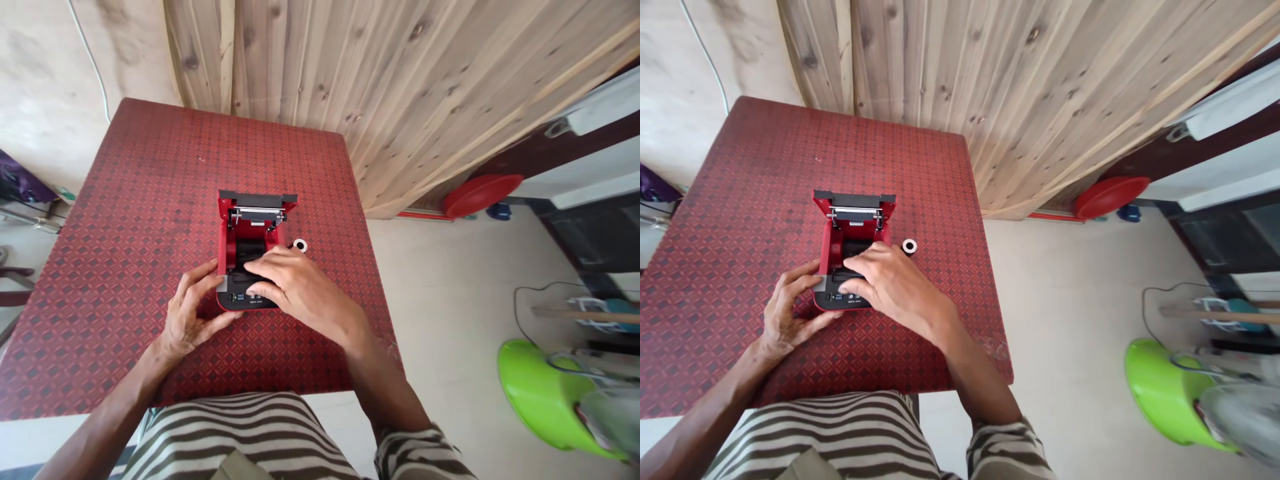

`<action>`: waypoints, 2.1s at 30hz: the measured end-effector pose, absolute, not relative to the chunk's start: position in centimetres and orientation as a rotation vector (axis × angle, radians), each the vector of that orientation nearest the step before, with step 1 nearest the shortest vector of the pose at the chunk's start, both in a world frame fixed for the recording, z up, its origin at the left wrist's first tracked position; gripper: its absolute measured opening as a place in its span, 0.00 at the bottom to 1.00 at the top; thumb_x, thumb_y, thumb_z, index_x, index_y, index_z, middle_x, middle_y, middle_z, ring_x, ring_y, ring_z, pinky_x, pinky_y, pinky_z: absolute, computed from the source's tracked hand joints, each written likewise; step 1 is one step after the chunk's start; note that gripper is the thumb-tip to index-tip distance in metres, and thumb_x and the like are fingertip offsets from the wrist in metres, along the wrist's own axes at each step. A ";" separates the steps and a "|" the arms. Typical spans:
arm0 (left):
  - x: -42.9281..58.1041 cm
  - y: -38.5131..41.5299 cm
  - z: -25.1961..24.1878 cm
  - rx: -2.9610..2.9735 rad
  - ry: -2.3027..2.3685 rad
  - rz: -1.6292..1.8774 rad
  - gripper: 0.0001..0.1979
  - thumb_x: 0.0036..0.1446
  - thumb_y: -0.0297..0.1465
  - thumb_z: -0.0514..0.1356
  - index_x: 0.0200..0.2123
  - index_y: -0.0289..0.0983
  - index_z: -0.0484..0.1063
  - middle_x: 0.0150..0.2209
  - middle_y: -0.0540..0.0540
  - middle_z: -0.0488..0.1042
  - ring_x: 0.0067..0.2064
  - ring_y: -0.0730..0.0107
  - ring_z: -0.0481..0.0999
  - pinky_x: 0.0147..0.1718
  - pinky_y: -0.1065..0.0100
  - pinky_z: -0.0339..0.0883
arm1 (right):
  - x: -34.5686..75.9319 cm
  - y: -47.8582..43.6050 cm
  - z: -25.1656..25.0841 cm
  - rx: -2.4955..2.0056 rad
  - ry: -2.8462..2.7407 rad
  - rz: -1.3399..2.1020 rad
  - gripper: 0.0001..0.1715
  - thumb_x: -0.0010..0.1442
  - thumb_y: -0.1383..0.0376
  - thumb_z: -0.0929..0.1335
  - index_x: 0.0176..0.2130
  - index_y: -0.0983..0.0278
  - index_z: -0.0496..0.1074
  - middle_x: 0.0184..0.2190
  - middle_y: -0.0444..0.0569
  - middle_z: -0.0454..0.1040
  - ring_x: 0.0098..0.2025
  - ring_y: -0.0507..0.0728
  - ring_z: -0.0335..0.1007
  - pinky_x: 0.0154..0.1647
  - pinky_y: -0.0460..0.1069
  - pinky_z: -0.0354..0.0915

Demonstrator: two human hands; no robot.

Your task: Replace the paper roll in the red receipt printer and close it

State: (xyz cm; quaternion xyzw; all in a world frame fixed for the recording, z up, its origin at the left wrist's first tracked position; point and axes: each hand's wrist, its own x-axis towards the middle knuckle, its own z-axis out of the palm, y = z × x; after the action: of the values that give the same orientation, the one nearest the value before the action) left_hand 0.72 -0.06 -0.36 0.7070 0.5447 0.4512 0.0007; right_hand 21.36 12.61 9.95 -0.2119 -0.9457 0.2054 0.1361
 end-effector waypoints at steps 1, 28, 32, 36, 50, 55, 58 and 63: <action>0.7 -0.1 -0.3 2.221 1.713 1.416 0.35 0.56 0.42 0.74 0.62 0.40 0.66 0.58 0.36 0.76 0.57 0.56 0.80 0.53 0.57 0.79 | 21.7 12.1 9.8 -0.616 -2.706 0.618 0.08 0.71 0.64 0.71 0.46 0.64 0.81 0.45 0.52 0.85 0.46 0.58 0.79 0.52 0.56 0.73; -1.6 5.9 5.7 2.521 1.374 0.983 0.35 0.68 0.55 0.55 0.70 0.41 0.63 0.65 0.36 0.71 0.68 0.46 0.71 0.70 0.42 0.65 | 22.1 7.6 5.0 -0.610 -2.336 0.057 0.11 0.72 0.71 0.67 0.48 0.61 0.79 0.39 0.50 0.81 0.41 0.57 0.74 0.44 0.54 0.73; -1.6 4.4 4.0 2.571 1.337 0.999 0.46 0.59 0.61 0.62 0.72 0.42 0.60 0.67 0.33 0.69 0.70 0.39 0.69 0.69 0.38 0.65 | 22.0 7.6 4.6 -0.623 -2.335 0.030 0.14 0.73 0.72 0.65 0.47 0.60 0.79 0.39 0.50 0.82 0.41 0.57 0.75 0.44 0.54 0.73; -1.2 4.6 3.7 2.603 1.368 1.021 0.49 0.55 0.60 0.67 0.72 0.43 0.59 0.66 0.34 0.70 0.70 0.39 0.70 0.68 0.38 0.65 | 22.0 7.6 4.7 -0.621 -2.310 0.065 0.12 0.71 0.73 0.66 0.48 0.63 0.78 0.38 0.51 0.82 0.41 0.58 0.76 0.44 0.54 0.73; -0.8 4.1 3.5 2.619 1.410 0.972 0.46 0.59 0.56 0.66 0.72 0.41 0.58 0.67 0.31 0.67 0.71 0.38 0.66 0.68 0.36 0.65 | 24.2 6.4 4.6 -0.815 -1.973 0.240 0.12 0.71 0.69 0.67 0.53 0.60 0.74 0.41 0.52 0.81 0.42 0.59 0.77 0.46 0.57 0.74; -0.8 1.5 2.9 2.450 1.626 1.209 0.43 0.59 0.49 0.70 0.70 0.38 0.61 0.66 0.31 0.66 0.67 0.45 0.71 0.63 0.47 0.74 | 26.3 4.8 0.9 -1.097 -1.869 0.489 0.16 0.75 0.68 0.63 0.34 0.60 0.69 0.28 0.44 0.72 0.31 0.53 0.69 0.35 0.49 0.66; -0.9 0.0 1.4 2.451 1.681 1.265 0.37 0.61 0.40 0.71 0.69 0.39 0.63 0.59 0.35 0.74 0.59 0.57 0.78 0.57 0.59 0.78 | 26.7 4.4 -1.0 -1.217 -1.929 0.572 0.21 0.75 0.65 0.63 0.28 0.59 0.61 0.24 0.40 0.64 0.27 0.51 0.62 0.31 0.48 0.59; -0.9 -0.3 -0.4 2.499 1.667 1.318 0.37 0.61 0.36 0.71 0.69 0.38 0.63 0.58 0.34 0.74 0.56 0.58 0.79 0.53 0.61 0.79 | 25.9 5.0 -1.8 -1.290 -2.027 0.528 0.21 0.74 0.66 0.63 0.27 0.58 0.57 0.24 0.41 0.62 0.27 0.52 0.58 0.31 0.49 0.54</action>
State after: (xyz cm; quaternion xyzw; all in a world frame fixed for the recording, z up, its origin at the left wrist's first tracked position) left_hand -0.92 -0.29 -0.41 0.7600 0.5069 0.4008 -0.0691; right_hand 25.88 5.04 -1.83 -0.4942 -0.7767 0.2022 0.3341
